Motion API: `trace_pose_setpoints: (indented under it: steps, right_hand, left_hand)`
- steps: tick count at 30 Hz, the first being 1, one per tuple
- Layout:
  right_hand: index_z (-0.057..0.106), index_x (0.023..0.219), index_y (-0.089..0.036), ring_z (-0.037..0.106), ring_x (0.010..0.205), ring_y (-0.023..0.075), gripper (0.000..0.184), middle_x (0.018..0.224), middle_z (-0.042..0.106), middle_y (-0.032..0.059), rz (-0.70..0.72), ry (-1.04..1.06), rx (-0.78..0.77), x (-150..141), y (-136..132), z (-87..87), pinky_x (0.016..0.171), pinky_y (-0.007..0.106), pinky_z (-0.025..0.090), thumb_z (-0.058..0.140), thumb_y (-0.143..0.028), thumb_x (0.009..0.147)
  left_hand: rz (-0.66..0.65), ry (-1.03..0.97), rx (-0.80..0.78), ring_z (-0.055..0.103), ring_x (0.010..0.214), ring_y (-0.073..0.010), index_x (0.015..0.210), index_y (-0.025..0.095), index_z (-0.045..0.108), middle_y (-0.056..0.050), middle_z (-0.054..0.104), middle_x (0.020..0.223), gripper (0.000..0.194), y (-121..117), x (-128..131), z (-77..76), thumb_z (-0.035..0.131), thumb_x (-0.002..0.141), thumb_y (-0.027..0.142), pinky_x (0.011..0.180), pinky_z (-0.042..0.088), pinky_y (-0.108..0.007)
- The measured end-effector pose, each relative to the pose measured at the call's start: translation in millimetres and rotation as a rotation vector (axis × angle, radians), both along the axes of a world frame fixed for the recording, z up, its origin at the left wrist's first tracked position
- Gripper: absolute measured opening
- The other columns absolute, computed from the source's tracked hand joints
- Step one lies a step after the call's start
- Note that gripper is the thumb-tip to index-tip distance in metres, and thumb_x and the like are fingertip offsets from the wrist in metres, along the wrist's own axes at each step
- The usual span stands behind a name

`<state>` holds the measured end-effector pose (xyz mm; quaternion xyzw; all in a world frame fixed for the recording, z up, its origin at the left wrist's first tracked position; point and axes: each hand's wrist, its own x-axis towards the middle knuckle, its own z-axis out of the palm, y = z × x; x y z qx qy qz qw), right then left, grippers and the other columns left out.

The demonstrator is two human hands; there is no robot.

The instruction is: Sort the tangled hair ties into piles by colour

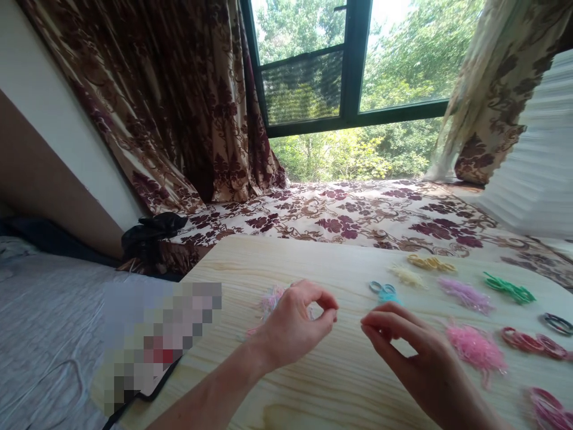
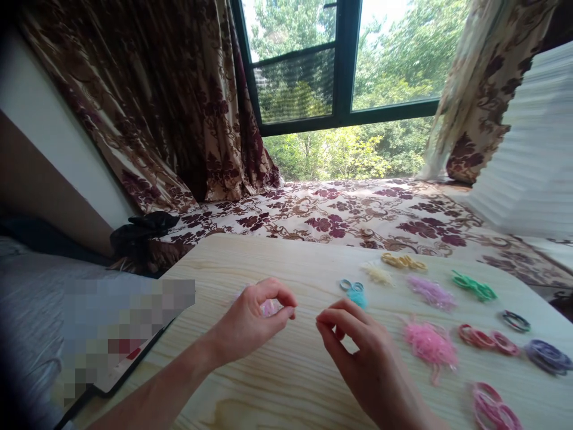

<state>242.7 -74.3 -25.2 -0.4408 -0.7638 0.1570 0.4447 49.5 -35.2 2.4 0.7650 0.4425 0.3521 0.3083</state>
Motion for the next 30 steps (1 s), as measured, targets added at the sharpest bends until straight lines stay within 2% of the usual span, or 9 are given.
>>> trace_pose_setpoints:
  steps: [6, 8, 11, 12, 15, 19, 24, 30]
  right_hand:
    - [0.064, 0.078, -0.022, 0.059, 0.060, 0.0131, 0.018, 0.074, 0.063, 0.0029, -0.105, -0.038, 0.022, 12.5, 8.1, 2.5, 0.043, 0.018, 0.046, 0.054, -0.032, 0.089]
    - [0.066, 0.077, -0.022, 0.060, 0.061, 0.0138, 0.023, 0.074, 0.064, 0.0030, -0.214, -0.099, 0.073, 29.1, 16.2, 4.1, 0.049, 0.021, 0.049, 0.052, -0.036, 0.088]
    - [0.068, 0.078, -0.021, 0.063, 0.066, 0.0163, 0.030, 0.077, 0.067, 0.0038, -0.478, -0.253, 0.078, 60.2, 30.0, 7.4, 0.061, 0.027, 0.051, 0.048, -0.042, 0.087]
    - [0.069, 0.079, -0.022, 0.064, 0.065, 0.0168, 0.032, 0.078, 0.069, 0.0038, -0.579, -0.307, 0.054, 69.5, 34.3, 8.5, 0.059, 0.028, 0.050, 0.047, -0.044, 0.086]
    - [0.072, 0.083, -0.022, 0.065, 0.064, 0.0192, 0.032, 0.082, 0.072, 0.0044, -0.717, -0.404, -0.002, 86.9, 45.6, 10.3, 0.053, 0.029, 0.045, 0.047, -0.042, 0.083]
    - [0.074, 0.081, -0.023, 0.065, 0.066, 0.0221, 0.029, 0.085, 0.073, 0.0050, -0.767, -0.511, -0.062, 88.6, 57.2, 7.9, 0.050, 0.028, 0.038, 0.048, -0.037, 0.083]
    - [0.075, 0.077, -0.022, 0.064, 0.064, 0.0196, 0.028, 0.085, 0.073, 0.0062, -0.777, -0.620, -0.122, 88.0, 67.2, 3.9, 0.051, 0.027, 0.035, 0.049, -0.031, 0.084]
    - [0.075, 0.089, -0.020, 0.066, 0.068, 0.0219, 0.027, 0.087, 0.073, 0.0064, -0.757, -0.608, -0.125, 94.1, 60.3, 18.0, 0.054, 0.029, 0.042, 0.051, -0.031, 0.081]
  left_hand:
    - [0.094, 0.093, 0.241, 0.061, 0.082, -0.0172, 0.075, 0.017, 0.065, -0.003, 0.068, 0.077, 0.013, 12.8, -5.9, -8.8, 0.056, 0.077, 0.008, 0.084, 0.044, -0.032]
    - [0.119, 0.119, 0.277, 0.060, 0.082, -0.0177, 0.076, 0.018, 0.065, -0.003, 0.068, 0.077, 0.014, 15.9, -7.7, -10.3, 0.055, 0.078, 0.008, 0.084, 0.044, -0.033]
    - [0.148, 0.161, 0.301, 0.060, 0.082, -0.0178, 0.078, 0.019, 0.066, -0.002, 0.069, 0.078, 0.015, 20.0, -11.1, -11.7, 0.055, 0.079, 0.009, 0.085, 0.044, -0.034]
    - [0.151, 0.179, 0.305, 0.060, 0.082, -0.0180, 0.078, 0.019, 0.067, -0.003, 0.069, 0.078, 0.015, 21.5, -12.4, -12.3, 0.055, 0.079, 0.010, 0.085, 0.044, -0.035]
    - [0.167, 0.233, 0.310, 0.060, 0.083, -0.0187, 0.080, 0.019, 0.068, -0.003, 0.070, 0.080, 0.015, 26.0, -16.2, -14.6, 0.055, 0.079, 0.012, 0.086, 0.044, -0.036]
    - [0.191, 0.278, 0.304, 0.061, 0.084, -0.0191, 0.082, 0.019, 0.069, -0.004, 0.070, 0.081, 0.015, 30.4, -19.7, -16.5, 0.055, 0.079, 0.012, 0.088, 0.044, -0.038]
    - [0.219, 0.298, 0.292, 0.063, 0.086, -0.0194, 0.083, 0.019, 0.069, -0.004, 0.071, 0.082, 0.015, 33.2, -22.7, -16.1, 0.055, 0.080, 0.014, 0.090, 0.043, -0.038]
    - [0.257, 0.321, 0.253, 0.062, 0.087, -0.0208, 0.085, 0.019, 0.071, -0.004, 0.071, 0.082, 0.014, 40.8, -34.0, -16.5, 0.058, 0.080, 0.017, 0.090, 0.043, -0.039]
